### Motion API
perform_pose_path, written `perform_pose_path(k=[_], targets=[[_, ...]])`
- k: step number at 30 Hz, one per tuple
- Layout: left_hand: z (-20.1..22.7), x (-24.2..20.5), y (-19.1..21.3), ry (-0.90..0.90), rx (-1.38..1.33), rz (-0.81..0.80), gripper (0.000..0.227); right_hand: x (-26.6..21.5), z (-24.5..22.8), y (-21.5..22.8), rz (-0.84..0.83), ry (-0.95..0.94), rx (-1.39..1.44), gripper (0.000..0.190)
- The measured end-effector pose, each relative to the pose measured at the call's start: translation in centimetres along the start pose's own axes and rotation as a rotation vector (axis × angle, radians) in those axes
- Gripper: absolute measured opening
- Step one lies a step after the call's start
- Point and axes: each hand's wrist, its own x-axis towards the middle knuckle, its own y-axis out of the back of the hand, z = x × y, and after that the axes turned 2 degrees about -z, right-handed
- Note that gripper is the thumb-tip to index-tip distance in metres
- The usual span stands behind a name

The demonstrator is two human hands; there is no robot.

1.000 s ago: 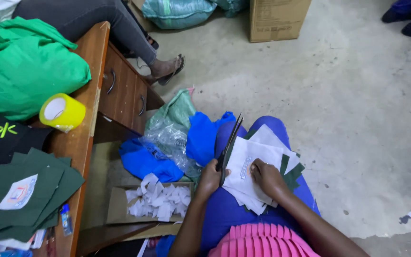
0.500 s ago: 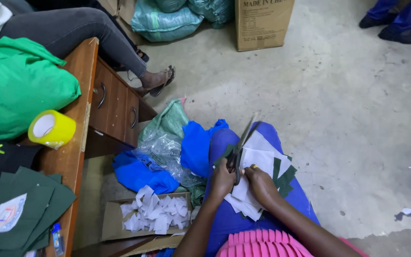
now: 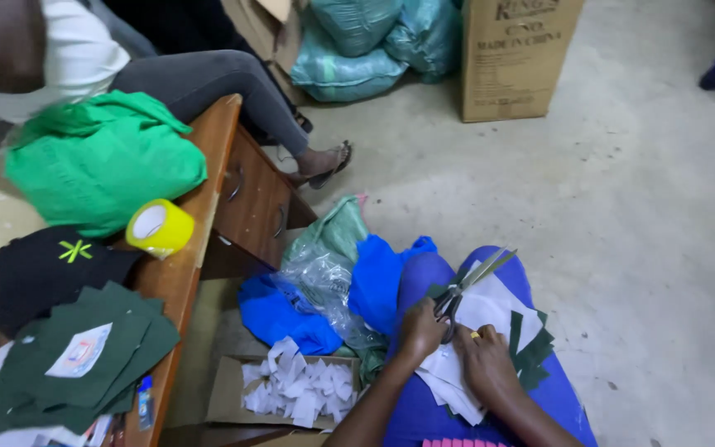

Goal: The person sits on the floor and uses scissors to cut white paper templates from green fabric pieces. They repeatedly trim the fabric around the paper shapes, remove the cut pieces, and place the finished fabric pieces onto a nearby table.

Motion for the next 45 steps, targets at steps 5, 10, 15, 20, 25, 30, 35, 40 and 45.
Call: perform_pose_path(k=[5,10,15,20,25,30,35,40,45], targets=[[2.8,-1.6,5.1,0.123,-0.264,-0.193,0.03,-1.1,1.1,-2.0,-0.081,-0.178,-0.148,0.051],[2.0,-1.9,3.3,0.08,-0.418,-0.172,0.027,-1.0,0.9,-2.7,-0.048,-0.146,-0.245,0.033],[1.8,-2.6,3.7,0.232,-1.241,-0.378,0.044,-0.9,0.7,-2.1,-0.103,-0.165,-0.278,0.032],[3.0,-5.3,10.1,0.062,-1.242,-0.314,0.046,-0.9,1.4,-2.8,0.039,-0.149,-0.284,0.034],[4.8,-7.1,20.1,-0.092,-1.133,-0.069,0.035,-0.3,1.2,-0.7,-0.085,-0.248,-0.084,0.033],[4.9,-7.6,16.4,0.282,-1.065,-0.05,0.072,0.6,-1.9,6.2,-0.008,-0.27,0.629,0.031],[10.5,-10.2,11.2,0.14,-0.805,-0.209,0.031,-0.3,-3.0,3.6,0.212,-0.459,1.398,0.029],[8.9,-5.8,11.2,0.109,-0.805,-0.116,0.029,1.8,-4.3,15.1,0.389,-0.72,1.244,0.029],[5.2,3.1,9.4,0.086,-0.387,-0.132,0.028,-2.1,3.9,10.1,0.569,-0.717,1.344,0.02]])
